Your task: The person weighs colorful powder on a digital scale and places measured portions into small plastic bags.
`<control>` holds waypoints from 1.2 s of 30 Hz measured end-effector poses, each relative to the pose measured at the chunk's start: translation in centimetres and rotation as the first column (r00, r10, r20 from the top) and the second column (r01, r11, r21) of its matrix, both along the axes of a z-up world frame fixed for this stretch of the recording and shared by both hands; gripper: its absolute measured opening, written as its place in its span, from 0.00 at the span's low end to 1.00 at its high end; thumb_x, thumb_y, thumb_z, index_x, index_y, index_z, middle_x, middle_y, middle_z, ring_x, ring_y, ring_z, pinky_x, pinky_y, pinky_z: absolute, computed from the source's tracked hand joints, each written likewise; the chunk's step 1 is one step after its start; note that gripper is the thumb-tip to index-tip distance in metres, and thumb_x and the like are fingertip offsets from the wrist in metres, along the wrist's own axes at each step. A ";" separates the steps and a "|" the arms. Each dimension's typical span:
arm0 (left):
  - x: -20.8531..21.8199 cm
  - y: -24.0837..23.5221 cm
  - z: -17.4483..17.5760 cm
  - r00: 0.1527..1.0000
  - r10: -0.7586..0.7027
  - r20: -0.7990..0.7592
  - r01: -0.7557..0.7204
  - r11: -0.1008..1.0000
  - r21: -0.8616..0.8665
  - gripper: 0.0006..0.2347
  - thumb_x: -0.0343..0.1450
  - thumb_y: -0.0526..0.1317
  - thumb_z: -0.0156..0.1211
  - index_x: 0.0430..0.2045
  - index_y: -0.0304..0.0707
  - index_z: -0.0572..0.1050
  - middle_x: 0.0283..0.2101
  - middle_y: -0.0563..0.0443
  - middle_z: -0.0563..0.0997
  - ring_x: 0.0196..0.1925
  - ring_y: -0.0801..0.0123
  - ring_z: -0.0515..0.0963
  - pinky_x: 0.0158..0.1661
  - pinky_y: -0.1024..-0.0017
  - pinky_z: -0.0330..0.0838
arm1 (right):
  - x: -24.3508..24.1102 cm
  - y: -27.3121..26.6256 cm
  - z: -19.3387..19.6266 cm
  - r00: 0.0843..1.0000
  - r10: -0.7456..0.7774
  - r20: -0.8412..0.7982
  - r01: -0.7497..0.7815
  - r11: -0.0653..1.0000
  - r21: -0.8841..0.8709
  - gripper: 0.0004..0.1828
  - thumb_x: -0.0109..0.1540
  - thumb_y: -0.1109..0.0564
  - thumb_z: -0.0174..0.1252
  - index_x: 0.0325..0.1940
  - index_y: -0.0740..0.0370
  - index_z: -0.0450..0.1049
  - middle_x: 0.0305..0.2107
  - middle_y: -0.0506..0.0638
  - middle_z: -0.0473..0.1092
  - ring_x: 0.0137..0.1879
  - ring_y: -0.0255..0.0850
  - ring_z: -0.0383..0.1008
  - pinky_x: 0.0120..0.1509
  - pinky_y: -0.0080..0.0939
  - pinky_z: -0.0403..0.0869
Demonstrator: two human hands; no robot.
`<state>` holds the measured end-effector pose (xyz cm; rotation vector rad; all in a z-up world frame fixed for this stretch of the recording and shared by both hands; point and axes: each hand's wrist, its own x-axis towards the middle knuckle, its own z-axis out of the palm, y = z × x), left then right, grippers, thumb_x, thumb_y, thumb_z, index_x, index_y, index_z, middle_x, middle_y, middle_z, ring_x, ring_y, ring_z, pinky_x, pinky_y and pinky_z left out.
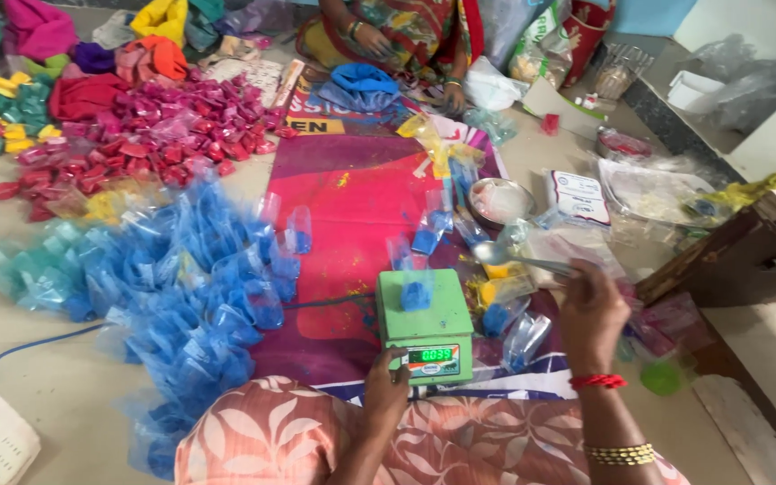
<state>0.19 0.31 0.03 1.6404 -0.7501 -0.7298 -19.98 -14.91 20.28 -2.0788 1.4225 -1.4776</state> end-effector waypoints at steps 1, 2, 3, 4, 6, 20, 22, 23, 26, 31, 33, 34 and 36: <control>-0.1 -0.3 -0.7 0.999 0.014 0.036 -0.013 0.999 -0.037 0.12 0.69 0.33 0.59 0.46 0.38 0.77 0.37 0.40 0.82 0.26 0.61 0.79 0.33 0.61 0.74 | -1.6 -0.6 -0.1 0.999 -0.038 0.012 0.038 0.998 -0.048 0.09 0.69 0.62 0.56 0.51 0.63 0.79 0.33 0.61 0.77 0.37 0.54 0.78 0.40 0.48 0.73; -0.3 -0.4 -0.9 0.999 0.008 0.035 -0.007 0.999 -0.038 0.12 0.69 0.33 0.59 0.46 0.38 0.77 0.37 0.40 0.82 0.26 0.61 0.79 0.33 0.61 0.74 | -2.8 -1.3 -0.9 0.999 -0.044 0.012 0.045 0.998 -0.048 0.09 0.69 0.62 0.56 0.51 0.63 0.79 0.33 0.61 0.77 0.37 0.54 0.78 0.40 0.48 0.73; -0.5 -0.5 -1.2 0.998 0.014 0.068 -0.009 0.997 -0.070 0.12 0.69 0.33 0.59 0.46 0.38 0.77 0.37 0.41 0.82 0.26 0.61 0.79 0.33 0.62 0.74 | -4.0 -2.0 -1.7 0.997 -0.070 -0.037 0.066 0.992 -0.106 0.09 0.69 0.64 0.55 0.51 0.64 0.78 0.35 0.63 0.76 0.39 0.55 0.79 0.43 0.49 0.75; -0.6 -0.5 -1.4 0.995 0.020 0.102 -0.010 0.995 -0.100 0.11 0.69 0.33 0.59 0.45 0.37 0.77 0.37 0.41 0.82 0.26 0.61 0.79 0.33 0.62 0.73 | -5.2 -2.7 -2.5 0.992 -0.098 -0.084 0.084 0.983 -0.161 0.09 0.69 0.65 0.54 0.51 0.65 0.78 0.36 0.65 0.76 0.42 0.57 0.79 0.46 0.51 0.76; -0.7 -0.5 -1.8 0.996 0.006 0.090 -0.002 0.999 -0.047 0.11 0.69 0.34 0.58 0.45 0.38 0.77 0.34 0.41 0.82 0.25 0.61 0.79 0.32 0.62 0.73 | -5.9 -3.5 -3.9 0.987 -0.114 -0.117 0.095 0.984 -0.151 0.09 0.69 0.66 0.54 0.51 0.65 0.78 0.37 0.65 0.76 0.43 0.58 0.79 0.47 0.52 0.76; -1.6 -1.1 -1.6 0.997 -0.063 -0.049 0.068 0.994 0.089 0.12 0.70 0.35 0.57 0.47 0.41 0.76 0.32 0.42 0.85 0.27 0.62 0.82 0.31 0.65 0.76 | -4.1 -7.4 -10.4 0.933 0.055 -0.357 -0.053 0.998 0.016 0.15 0.62 0.66 0.53 0.51 0.57 0.77 0.41 0.60 0.77 0.43 0.61 0.78 0.43 0.58 0.75; -2.0 -1.3 -0.9 0.995 -0.067 0.078 0.059 0.994 0.095 0.11 0.70 0.37 0.58 0.46 0.40 0.76 0.33 0.40 0.84 0.31 0.59 0.84 0.36 0.64 0.76 | -4.2 -8.0 -11.1 0.931 0.068 -0.358 -0.056 0.997 0.043 0.14 0.63 0.65 0.52 0.50 0.56 0.77 0.41 0.59 0.77 0.43 0.61 0.77 0.44 0.58 0.75; -2.3 -1.7 -1.9 0.995 -0.068 0.074 0.060 0.993 0.101 0.11 0.70 0.37 0.58 0.46 0.40 0.76 0.33 0.40 0.84 0.31 0.59 0.84 0.36 0.64 0.76 | -4.6 -8.3 -11.7 0.930 0.069 -0.360 -0.055 0.997 0.050 0.14 0.63 0.65 0.52 0.50 0.56 0.77 0.41 0.59 0.77 0.43 0.61 0.77 0.44 0.58 0.75; -2.1 -2.0 -3.5 0.983 -0.074 0.165 0.068 0.997 0.042 0.10 0.70 0.37 0.59 0.44 0.40 0.77 0.37 0.40 0.83 0.36 0.53 0.84 0.40 0.62 0.76 | -4.2 -8.8 -12.8 0.932 0.101 -0.347 -0.093 0.995 0.038 0.14 0.64 0.65 0.52 0.51 0.58 0.77 0.41 0.60 0.77 0.43 0.61 0.77 0.44 0.59 0.75; -2.5 -1.3 -2.3 0.983 -0.064 0.171 0.059 0.998 0.036 0.11 0.70 0.37 0.58 0.45 0.40 0.75 0.45 0.38 0.81 0.45 0.49 0.83 0.45 0.60 0.76 | -3.8 -8.2 -12.8 0.962 0.067 -0.264 -0.035 0.992 0.122 0.12 0.66 0.63 0.53 0.51 0.60 0.78 0.37 0.63 0.76 0.44 0.61 0.78 0.44 0.56 0.77; -2.4 -1.3 -3.1 0.976 -0.065 0.208 0.060 0.998 0.030 0.11 0.70 0.37 0.58 0.46 0.40 0.75 0.46 0.37 0.81 0.47 0.47 0.81 0.47 0.58 0.74 | -4.7 -8.7 -13.8 0.968 0.037 -0.248 0.005 0.986 0.164 0.12 0.66 0.64 0.53 0.50 0.62 0.79 0.35 0.63 0.77 0.42 0.60 0.79 0.45 0.55 0.77; -2.2 -1.3 -3.4 0.966 -0.066 0.249 0.062 0.998 0.022 0.11 0.70 0.36 0.58 0.46 0.40 0.75 0.47 0.37 0.81 0.49 0.45 0.80 0.48 0.57 0.73 | -5.1 -9.0 -14.2 0.973 0.004 -0.229 0.044 0.978 0.203 0.11 0.67 0.64 0.53 0.50 0.63 0.79 0.34 0.62 0.77 0.41 0.58 0.80 0.45 0.53 0.77; -2.0 -1.2 -3.4 0.970 -0.062 0.237 0.053 0.998 0.044 0.12 0.70 0.36 0.57 0.47 0.40 0.74 0.47 0.37 0.81 0.50 0.44 0.80 0.49 0.57 0.73 | -6.2 -9.7 -15.3 0.982 -0.012 -0.190 0.052 0.978 0.204 0.11 0.66 0.65 0.53 0.49 0.64 0.79 0.33 0.60 0.78 0.40 0.55 0.81 0.46 0.51 0.78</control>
